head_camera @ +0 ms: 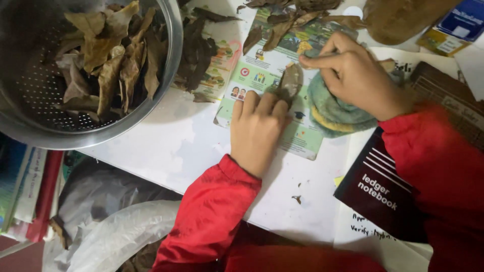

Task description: Crumbling dried tea leaves by hand and using a scouring pad, then collecting the pieces in a metal colander

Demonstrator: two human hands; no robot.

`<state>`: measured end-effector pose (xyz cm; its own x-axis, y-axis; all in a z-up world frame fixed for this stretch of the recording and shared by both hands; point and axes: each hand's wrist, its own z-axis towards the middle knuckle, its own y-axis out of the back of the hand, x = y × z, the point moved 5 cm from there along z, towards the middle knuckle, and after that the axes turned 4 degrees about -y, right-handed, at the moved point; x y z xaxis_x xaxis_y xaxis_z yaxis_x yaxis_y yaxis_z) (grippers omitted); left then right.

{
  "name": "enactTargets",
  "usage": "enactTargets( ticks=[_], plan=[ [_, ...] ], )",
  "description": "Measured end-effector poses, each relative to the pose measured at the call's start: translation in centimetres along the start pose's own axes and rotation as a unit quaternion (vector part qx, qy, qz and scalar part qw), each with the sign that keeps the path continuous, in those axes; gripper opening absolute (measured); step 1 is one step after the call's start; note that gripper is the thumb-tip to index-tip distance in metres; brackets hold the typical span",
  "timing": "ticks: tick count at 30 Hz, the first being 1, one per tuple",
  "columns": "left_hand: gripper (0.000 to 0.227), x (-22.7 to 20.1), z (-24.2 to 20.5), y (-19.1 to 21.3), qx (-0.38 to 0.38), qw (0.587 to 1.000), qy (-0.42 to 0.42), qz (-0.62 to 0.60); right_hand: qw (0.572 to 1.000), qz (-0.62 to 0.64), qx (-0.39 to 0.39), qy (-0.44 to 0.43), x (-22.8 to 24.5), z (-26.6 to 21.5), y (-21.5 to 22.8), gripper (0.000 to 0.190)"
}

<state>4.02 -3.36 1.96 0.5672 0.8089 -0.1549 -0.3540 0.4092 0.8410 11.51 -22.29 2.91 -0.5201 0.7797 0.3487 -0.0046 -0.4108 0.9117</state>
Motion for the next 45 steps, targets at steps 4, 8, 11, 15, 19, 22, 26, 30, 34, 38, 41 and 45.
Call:
enactTargets(
  ticks=[4, 8, 11, 15, 19, 22, 26, 30, 34, 38, 41, 45],
  plan=[
    [0.013, 0.4, 0.1, -1.3, -0.013, 1.000, -0.005, 0.019, 0.999, 0.008, -0.022, 0.040, -0.3, -0.2, -0.1, 0.039],
    [0.013, 1.3, 0.2, -0.8, -0.010, 0.989, 0.009, -0.149, 0.999, 0.010, -0.019, 0.032, -0.4, -0.2, -0.2, 0.041],
    [0.016, 2.7, 0.1, -0.7, 0.005, 0.918, 0.100, -0.383, 0.999, 0.017, -0.030, 0.036, 0.0, -0.3, 0.1, 0.040],
    [0.025, 4.7, -0.5, -2.2, -0.028, 0.822, 0.234, -0.518, 0.994, 0.047, -0.069, 0.069, 1.0, -0.4, 0.7, 0.039],
    [0.025, 4.1, -0.5, -2.7, -0.037, 0.700, 0.243, -0.670, 0.985, 0.090, -0.103, 0.103, 2.1, -0.4, 1.4, 0.040],
    [0.024, 3.5, -0.6, -3.2, -0.003, 0.669, 0.260, -0.696, 0.996, 0.086, -0.011, 0.031, 2.5, 0.0, 0.5, 0.043],
    [0.010, 2.6, -0.3, -3.3, -0.047, 0.649, 0.240, -0.720, 0.953, 0.303, -0.001, -0.012, 2.8, 0.3, 0.3, 0.038],
    [0.014, 2.5, 0.2, -3.1, -0.062, 0.700, 0.204, -0.681, 0.900, 0.420, 0.059, -0.098, 2.8, 0.6, -0.5, 0.047],
    [0.012, 3.1, -0.8, -4.0, -0.074, 0.738, 0.192, -0.643, 0.889, 0.431, 0.085, -0.125, 5.5, 0.7, 1.3, 0.046],
    [0.010, 2.3, 0.0, -2.9, -0.101, 0.723, 0.190, -0.657, 0.896, 0.423, 0.078, -0.112, 5.6, 0.5, 2.0, 0.018],
    [0.011, 2.7, -0.6, -3.2, -0.112, 0.720, 0.200, -0.655, 0.907, 0.406, 0.050, -0.102, 5.8, 1.0, 2.0, 0.017],
    [0.015, 2.4, 0.1, -0.5, -0.108, 0.867, 0.145, -0.465, 0.947, 0.310, 0.023, -0.083, 2.4, 0.0, -1.4, 0.034]
  ],
)
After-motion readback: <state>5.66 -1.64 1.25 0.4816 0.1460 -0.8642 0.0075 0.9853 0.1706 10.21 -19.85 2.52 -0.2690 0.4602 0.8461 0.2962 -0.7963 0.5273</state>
